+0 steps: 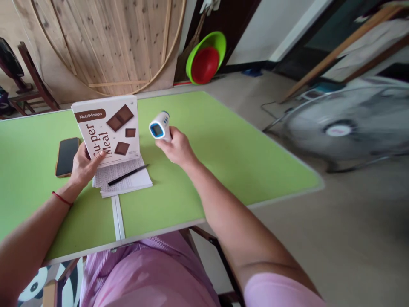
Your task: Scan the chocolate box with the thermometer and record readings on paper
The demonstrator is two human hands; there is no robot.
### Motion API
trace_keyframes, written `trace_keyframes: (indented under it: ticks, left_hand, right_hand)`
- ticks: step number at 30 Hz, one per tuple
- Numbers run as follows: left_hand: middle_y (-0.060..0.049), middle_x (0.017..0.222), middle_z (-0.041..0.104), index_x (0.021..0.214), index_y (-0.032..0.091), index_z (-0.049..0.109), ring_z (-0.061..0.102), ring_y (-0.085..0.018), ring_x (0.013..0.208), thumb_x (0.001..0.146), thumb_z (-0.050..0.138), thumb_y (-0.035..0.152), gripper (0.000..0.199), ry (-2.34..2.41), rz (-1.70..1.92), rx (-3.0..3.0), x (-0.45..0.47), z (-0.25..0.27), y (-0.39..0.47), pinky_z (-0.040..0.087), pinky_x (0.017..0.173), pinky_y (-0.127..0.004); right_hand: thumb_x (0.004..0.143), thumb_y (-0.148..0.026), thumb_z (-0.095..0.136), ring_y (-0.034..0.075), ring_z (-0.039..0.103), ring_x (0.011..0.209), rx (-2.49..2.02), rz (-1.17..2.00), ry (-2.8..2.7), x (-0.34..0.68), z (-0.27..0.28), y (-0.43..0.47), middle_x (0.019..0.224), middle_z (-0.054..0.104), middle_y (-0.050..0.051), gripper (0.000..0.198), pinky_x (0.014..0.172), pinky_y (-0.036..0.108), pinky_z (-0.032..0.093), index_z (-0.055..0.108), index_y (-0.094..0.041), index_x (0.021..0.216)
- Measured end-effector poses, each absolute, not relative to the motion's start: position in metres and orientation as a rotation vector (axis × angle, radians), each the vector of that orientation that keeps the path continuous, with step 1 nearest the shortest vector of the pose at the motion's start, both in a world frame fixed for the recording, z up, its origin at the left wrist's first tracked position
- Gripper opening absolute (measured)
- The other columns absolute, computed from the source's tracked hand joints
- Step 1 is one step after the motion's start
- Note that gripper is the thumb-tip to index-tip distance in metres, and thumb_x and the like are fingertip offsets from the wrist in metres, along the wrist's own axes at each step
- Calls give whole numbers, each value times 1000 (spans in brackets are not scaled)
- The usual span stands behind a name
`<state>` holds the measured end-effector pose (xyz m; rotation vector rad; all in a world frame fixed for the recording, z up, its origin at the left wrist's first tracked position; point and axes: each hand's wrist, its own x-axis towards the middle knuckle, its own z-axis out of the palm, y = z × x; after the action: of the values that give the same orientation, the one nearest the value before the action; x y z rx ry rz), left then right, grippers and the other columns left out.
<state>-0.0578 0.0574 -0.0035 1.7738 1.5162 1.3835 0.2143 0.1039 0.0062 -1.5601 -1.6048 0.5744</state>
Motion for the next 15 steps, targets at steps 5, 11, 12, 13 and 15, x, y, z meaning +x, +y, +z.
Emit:
trace_keyframes:
  ticks: [5,11,12,13,15]
  left_hand:
    - [-9,108,65,109,20,54,65,-25,95,76,72,57,53,1464,1560,1777,-69,-12,65,56,82,-39]
    - [-10,110,62,116,18,51,62,-27,100,74,74,54,60,1495,1525,1810,-85,-29,77,53,85,-43]
    - [-10,110,61,116,18,51,61,-27,101,74,74,53,59,1506,1515,1824,-86,-30,78,52,86,-43]
    - [-10,110,61,116,18,51,61,-27,101,75,73,52,57,1515,1507,1839,-87,-31,78,52,86,-44]
    - [-10,109,61,114,18,52,60,-27,102,77,71,51,53,1521,1500,1870,-88,-31,78,51,88,-45]
  right_hand:
    - [68,-30,70,22,59,80,-1852,440,-1989,226,-24,113,95,65,11,27,66,31,43,67,-14,90]
    - [75,-35,67,24,63,87,-1998,339,-2085,222,-22,110,105,67,12,38,65,30,43,68,-16,108]
    - [75,-35,67,25,63,89,-2002,331,-2095,221,-21,109,106,67,12,38,65,31,43,68,-17,108]
    - [76,-35,67,26,64,90,-2006,326,-2101,221,-20,109,106,67,12,37,66,31,44,69,-17,108]
    - [76,-36,67,27,64,91,-2008,325,-2104,221,-19,108,105,68,12,37,68,32,45,69,-18,108]
